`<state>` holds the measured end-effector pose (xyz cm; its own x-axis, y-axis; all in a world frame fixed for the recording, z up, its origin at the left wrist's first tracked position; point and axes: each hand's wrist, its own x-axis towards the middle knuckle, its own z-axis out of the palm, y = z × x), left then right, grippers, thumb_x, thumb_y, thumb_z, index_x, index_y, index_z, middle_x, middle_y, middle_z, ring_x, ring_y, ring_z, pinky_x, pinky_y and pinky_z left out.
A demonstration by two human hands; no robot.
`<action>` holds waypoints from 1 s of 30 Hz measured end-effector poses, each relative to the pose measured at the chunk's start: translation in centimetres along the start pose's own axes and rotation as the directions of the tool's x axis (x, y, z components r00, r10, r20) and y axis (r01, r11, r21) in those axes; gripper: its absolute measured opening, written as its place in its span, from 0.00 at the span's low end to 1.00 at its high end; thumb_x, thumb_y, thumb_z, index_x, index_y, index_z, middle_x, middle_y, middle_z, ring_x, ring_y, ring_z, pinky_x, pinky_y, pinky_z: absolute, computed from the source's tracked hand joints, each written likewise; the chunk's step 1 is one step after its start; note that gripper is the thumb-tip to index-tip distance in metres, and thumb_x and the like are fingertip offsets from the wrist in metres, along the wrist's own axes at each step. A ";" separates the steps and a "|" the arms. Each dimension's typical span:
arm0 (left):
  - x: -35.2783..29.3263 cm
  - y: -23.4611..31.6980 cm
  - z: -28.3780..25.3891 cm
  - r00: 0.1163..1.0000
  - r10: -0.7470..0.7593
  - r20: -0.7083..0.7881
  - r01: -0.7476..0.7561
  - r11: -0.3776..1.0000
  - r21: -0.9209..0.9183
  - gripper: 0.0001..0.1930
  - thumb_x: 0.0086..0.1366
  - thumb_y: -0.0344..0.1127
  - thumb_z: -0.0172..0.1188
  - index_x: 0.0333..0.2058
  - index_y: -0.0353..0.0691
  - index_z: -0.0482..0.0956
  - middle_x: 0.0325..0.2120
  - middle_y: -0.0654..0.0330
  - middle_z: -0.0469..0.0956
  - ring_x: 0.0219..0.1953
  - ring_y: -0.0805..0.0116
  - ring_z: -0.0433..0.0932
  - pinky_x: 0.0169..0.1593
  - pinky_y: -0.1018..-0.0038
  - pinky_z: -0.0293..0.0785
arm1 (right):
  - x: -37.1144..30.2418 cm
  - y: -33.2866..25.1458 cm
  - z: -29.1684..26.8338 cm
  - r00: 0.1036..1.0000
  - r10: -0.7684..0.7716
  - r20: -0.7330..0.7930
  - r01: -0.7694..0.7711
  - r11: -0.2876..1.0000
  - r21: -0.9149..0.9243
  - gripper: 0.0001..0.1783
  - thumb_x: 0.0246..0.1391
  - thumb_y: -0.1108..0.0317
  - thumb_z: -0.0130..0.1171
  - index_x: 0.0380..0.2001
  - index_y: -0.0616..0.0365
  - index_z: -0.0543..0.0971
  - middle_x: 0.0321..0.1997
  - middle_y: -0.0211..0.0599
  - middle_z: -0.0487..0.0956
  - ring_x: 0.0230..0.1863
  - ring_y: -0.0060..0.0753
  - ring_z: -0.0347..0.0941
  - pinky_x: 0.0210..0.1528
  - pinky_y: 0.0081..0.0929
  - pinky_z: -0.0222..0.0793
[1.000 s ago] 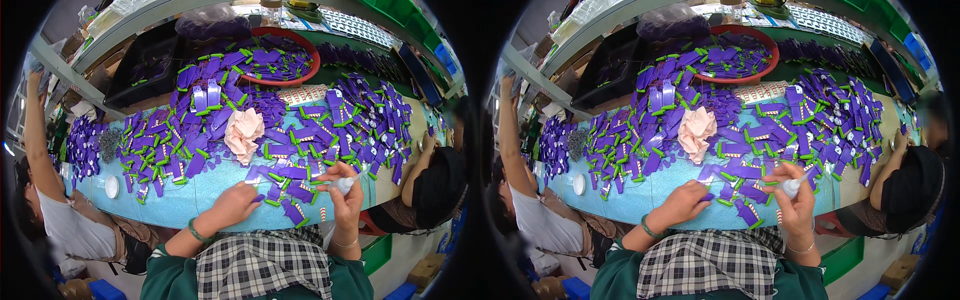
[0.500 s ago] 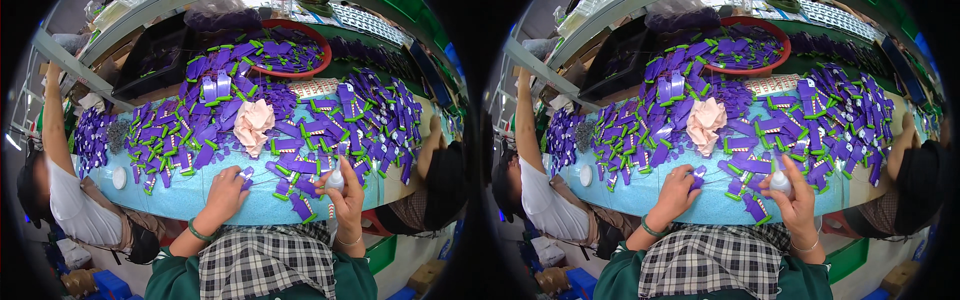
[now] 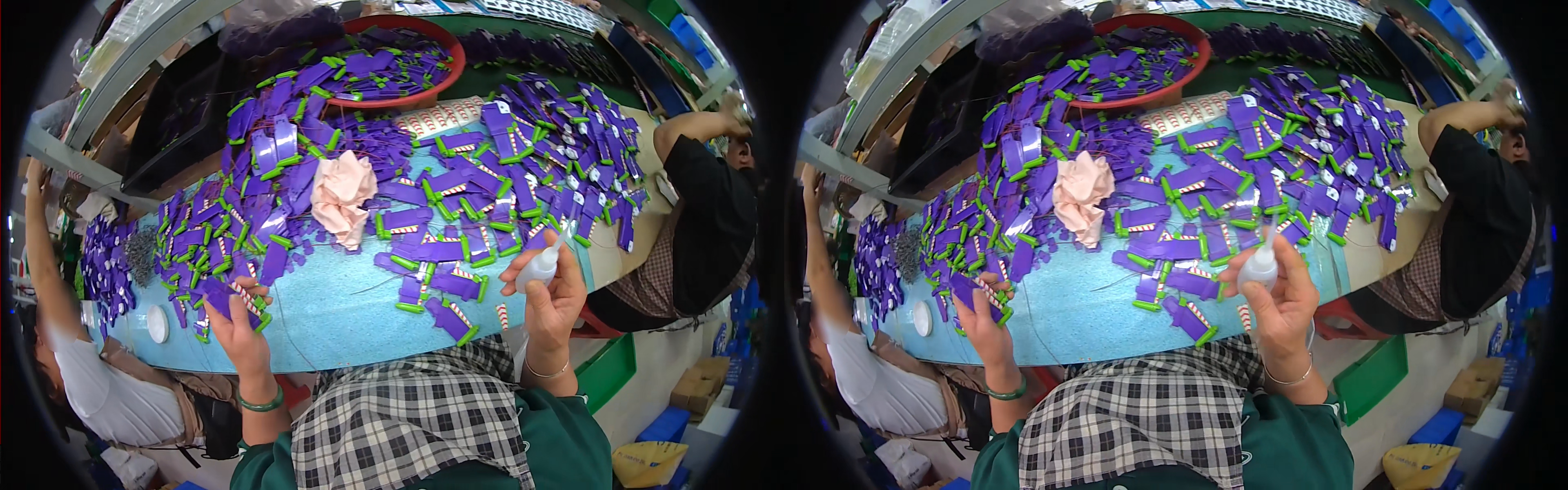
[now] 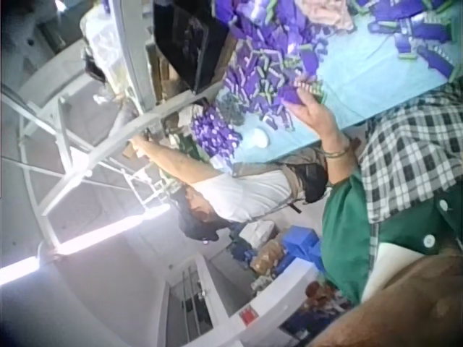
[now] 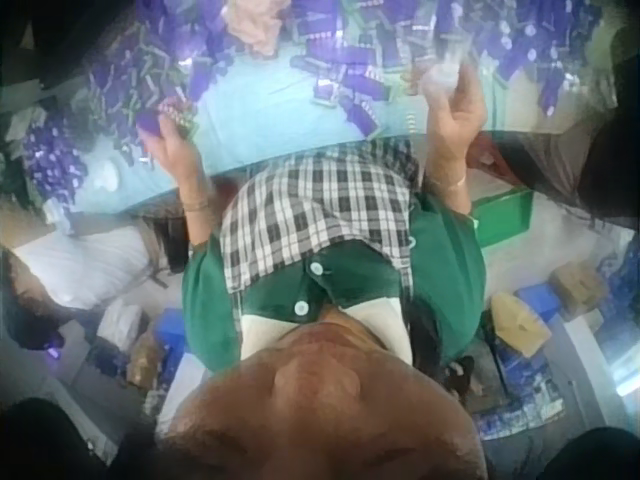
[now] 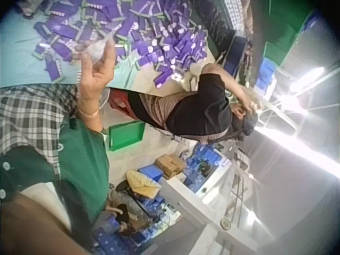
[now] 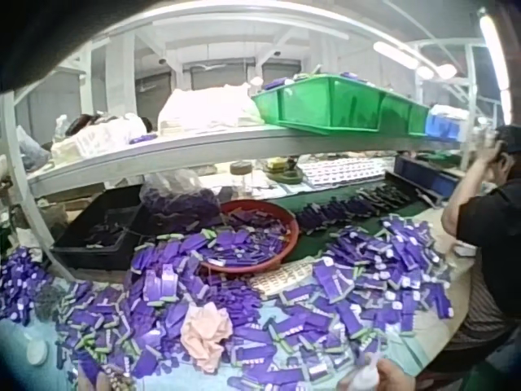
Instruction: The person sits at a table in a workshop and assembles small purple and green plastic components. They pick up a purple part, apply a liquid from a small bottle, and attach a green piece. The person repeats this process continuously, handling the parts one by one.
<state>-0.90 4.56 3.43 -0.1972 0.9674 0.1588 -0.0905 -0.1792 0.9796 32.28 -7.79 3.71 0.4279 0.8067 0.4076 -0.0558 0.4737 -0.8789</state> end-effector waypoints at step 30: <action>-4.0 0.2 -0.4 0.537 -0.079 0.840 -0.667 0.570 0.480 0.17 0.53 0.28 0.63 0.39 0.30 0.68 0.44 0.47 0.68 0.46 0.45 0.67 0.47 0.57 0.66 | -2.3 1.0 3.3 0.991 0.120 0.060 -0.121 0.993 0.011 0.28 0.56 0.75 0.57 0.60 0.62 0.63 0.43 0.47 0.77 0.35 0.30 0.77 0.31 0.22 0.75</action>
<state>-0.52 0.63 2.92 0.7207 0.6843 0.1110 0.5488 -0.6611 0.5116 28.25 -8.02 2.75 0.3629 0.8777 0.3130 -0.1172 0.3762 -0.9191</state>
